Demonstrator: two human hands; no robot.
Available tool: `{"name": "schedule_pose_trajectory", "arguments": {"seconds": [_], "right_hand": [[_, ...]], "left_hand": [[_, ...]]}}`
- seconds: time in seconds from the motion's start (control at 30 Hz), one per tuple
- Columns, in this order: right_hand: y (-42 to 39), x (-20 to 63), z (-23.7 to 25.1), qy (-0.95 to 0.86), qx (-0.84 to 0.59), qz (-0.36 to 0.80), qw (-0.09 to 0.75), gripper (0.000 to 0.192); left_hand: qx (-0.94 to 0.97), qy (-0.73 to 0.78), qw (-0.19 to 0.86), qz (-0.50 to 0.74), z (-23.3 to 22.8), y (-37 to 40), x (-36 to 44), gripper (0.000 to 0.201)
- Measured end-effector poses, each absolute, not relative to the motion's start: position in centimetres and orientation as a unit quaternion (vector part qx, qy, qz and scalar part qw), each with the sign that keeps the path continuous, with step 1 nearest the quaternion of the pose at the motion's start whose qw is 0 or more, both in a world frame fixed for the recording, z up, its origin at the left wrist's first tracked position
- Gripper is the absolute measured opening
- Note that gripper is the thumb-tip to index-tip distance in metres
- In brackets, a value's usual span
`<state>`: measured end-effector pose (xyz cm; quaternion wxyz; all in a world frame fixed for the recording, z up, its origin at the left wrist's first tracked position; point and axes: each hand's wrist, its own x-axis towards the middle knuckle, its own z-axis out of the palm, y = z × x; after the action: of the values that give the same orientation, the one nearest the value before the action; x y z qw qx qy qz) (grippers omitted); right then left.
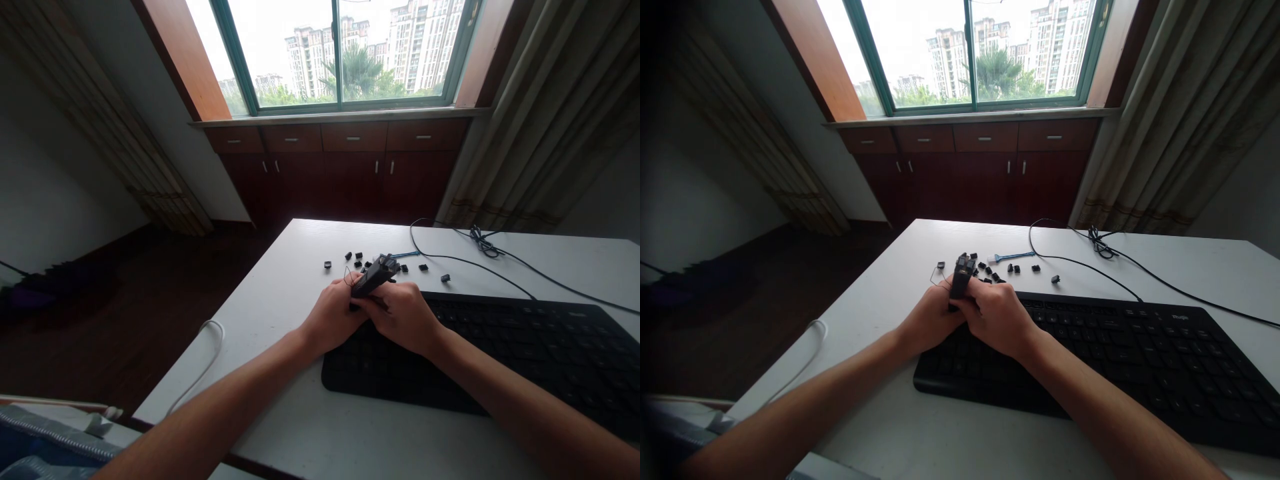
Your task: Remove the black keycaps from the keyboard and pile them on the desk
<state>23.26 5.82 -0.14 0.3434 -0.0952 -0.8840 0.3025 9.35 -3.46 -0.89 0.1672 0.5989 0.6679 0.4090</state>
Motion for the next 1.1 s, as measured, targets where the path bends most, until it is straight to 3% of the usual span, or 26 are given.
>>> {"name": "schedule_pose_trajectory", "arguments": {"seconds": [0.8,1.0,1.1], "right_hand": [[5.70,23.26,-0.01,-0.885,-0.085,0.293,0.351,0.011],[5.39,22.75,0.38,-0.847,-0.119,0.327,0.403,0.015],[5.48,22.57,0.55,-0.851,-0.120,0.346,0.376,0.015]], "left_hand": [[0.596,0.672,0.165,0.408,-0.83,-3.40,9.42,0.029],[0.598,0.662,0.170,0.418,-0.51,-3.32,9.41,0.026],[0.588,0.658,0.194,0.429,-0.43,-3.40,9.20,0.023]]}}
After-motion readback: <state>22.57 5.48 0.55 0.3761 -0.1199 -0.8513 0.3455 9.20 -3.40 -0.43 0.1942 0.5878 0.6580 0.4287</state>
